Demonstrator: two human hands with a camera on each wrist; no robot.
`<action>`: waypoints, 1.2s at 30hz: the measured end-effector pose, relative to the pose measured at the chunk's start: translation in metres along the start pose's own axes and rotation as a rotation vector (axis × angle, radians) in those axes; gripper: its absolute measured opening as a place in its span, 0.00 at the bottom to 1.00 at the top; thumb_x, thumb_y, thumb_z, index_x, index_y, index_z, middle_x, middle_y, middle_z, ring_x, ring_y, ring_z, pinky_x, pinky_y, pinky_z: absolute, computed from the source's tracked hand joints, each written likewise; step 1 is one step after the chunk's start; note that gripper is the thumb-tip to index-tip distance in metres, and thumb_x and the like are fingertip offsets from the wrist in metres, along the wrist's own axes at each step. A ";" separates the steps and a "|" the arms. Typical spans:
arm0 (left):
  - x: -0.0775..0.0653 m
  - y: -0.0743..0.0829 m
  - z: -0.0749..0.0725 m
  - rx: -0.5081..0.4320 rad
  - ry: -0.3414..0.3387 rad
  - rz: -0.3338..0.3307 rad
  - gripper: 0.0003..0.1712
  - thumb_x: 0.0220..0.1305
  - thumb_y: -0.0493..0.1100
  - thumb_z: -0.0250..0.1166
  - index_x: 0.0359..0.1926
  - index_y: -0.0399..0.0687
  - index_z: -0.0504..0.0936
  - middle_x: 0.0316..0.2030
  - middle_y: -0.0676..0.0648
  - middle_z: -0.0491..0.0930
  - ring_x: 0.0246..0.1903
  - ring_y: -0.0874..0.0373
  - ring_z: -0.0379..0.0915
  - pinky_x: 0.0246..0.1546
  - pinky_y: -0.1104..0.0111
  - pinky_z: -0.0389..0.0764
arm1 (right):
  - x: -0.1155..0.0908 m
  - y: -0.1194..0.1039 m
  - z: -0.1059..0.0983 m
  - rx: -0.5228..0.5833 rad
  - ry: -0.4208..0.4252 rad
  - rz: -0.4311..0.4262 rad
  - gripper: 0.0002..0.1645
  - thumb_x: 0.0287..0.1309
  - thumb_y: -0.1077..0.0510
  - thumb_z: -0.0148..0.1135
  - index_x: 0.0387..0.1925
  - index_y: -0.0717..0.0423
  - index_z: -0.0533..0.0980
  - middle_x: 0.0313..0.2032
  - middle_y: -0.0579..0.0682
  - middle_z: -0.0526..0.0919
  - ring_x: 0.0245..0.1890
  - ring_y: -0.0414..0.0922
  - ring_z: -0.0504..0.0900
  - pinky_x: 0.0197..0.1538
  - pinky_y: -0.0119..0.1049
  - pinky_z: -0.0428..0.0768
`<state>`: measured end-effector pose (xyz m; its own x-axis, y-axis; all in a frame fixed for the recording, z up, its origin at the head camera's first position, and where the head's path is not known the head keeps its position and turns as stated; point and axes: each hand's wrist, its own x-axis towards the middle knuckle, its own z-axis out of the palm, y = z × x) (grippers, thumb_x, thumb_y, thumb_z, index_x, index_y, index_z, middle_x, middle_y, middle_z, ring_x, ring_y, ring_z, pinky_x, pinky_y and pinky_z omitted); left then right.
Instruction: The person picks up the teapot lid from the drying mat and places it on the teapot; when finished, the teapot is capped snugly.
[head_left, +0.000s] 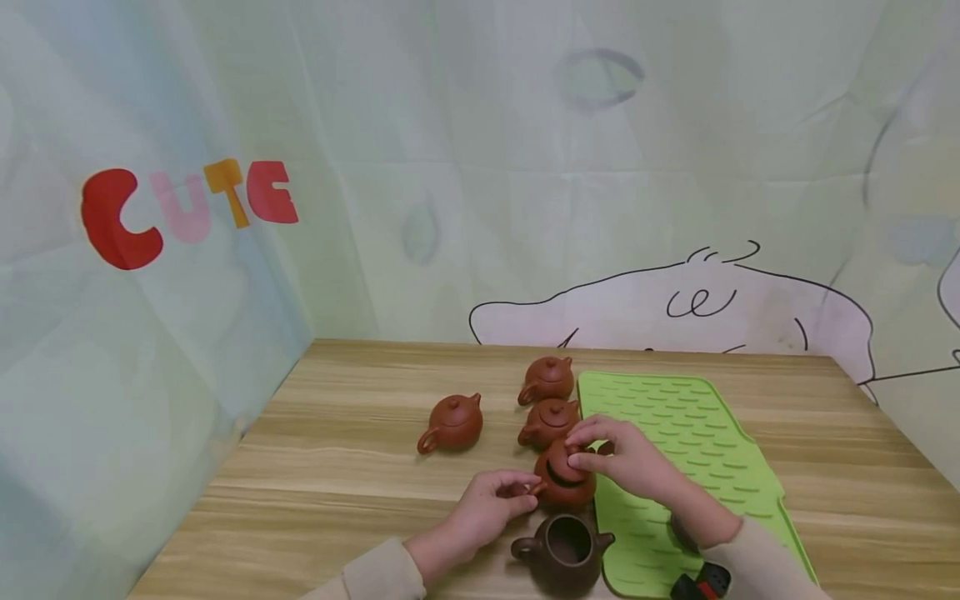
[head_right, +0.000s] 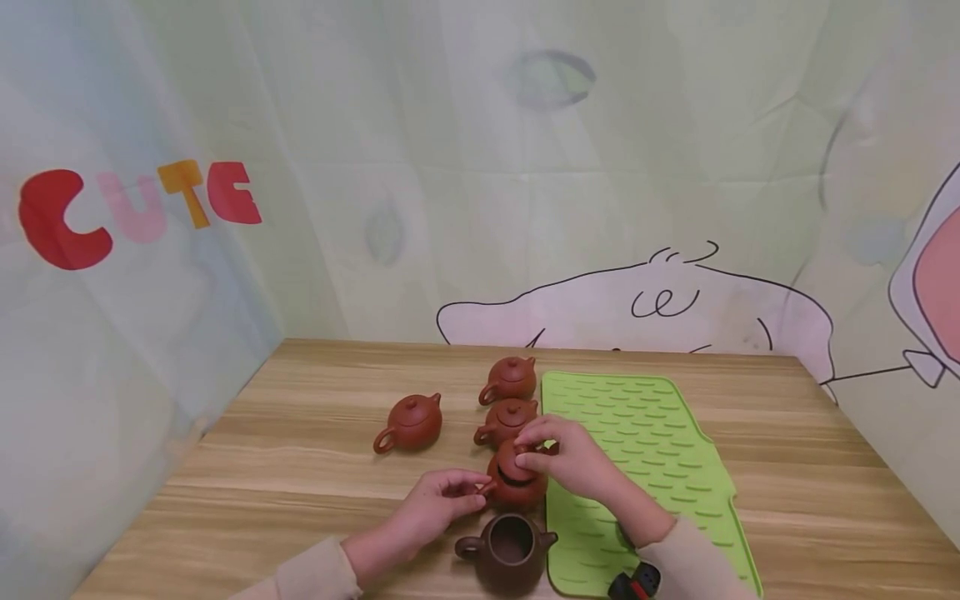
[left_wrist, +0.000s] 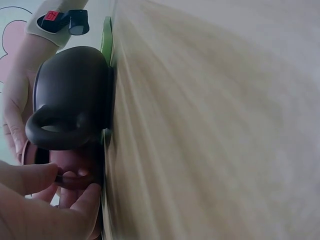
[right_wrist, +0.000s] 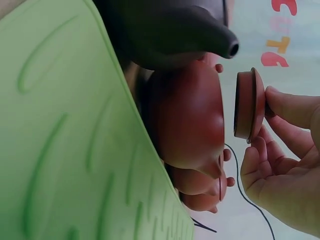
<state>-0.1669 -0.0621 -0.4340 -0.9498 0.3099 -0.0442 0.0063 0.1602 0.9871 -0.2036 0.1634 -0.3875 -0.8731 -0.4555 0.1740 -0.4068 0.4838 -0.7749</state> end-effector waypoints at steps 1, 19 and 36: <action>0.000 0.000 0.000 0.001 0.000 -0.001 0.15 0.59 0.31 0.65 0.48 0.31 0.82 0.40 0.40 0.83 0.36 0.63 0.73 0.36 0.74 0.75 | 0.000 0.000 0.001 0.003 -0.002 -0.002 0.11 0.57 0.55 0.67 0.40 0.56 0.83 0.45 0.51 0.81 0.46 0.48 0.78 0.41 0.33 0.79; 0.000 0.000 0.000 0.013 -0.006 -0.015 0.15 0.59 0.32 0.65 0.48 0.32 0.82 0.40 0.41 0.83 0.37 0.62 0.73 0.37 0.73 0.76 | 0.002 0.009 0.010 -0.014 -0.006 0.010 0.10 0.57 0.57 0.67 0.40 0.57 0.83 0.43 0.51 0.81 0.45 0.49 0.77 0.42 0.33 0.79; 0.000 0.001 -0.001 0.015 -0.012 -0.014 0.16 0.59 0.32 0.65 0.49 0.32 0.82 0.43 0.40 0.83 0.38 0.62 0.73 0.38 0.73 0.76 | 0.001 0.007 0.016 -0.063 0.022 -0.010 0.09 0.55 0.59 0.68 0.39 0.58 0.83 0.42 0.50 0.81 0.42 0.48 0.78 0.40 0.31 0.78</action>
<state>-0.1668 -0.0628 -0.4331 -0.9461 0.3183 -0.0597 -0.0019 0.1789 0.9839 -0.2027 0.1544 -0.4025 -0.8746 -0.4440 0.1951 -0.4307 0.5262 -0.7332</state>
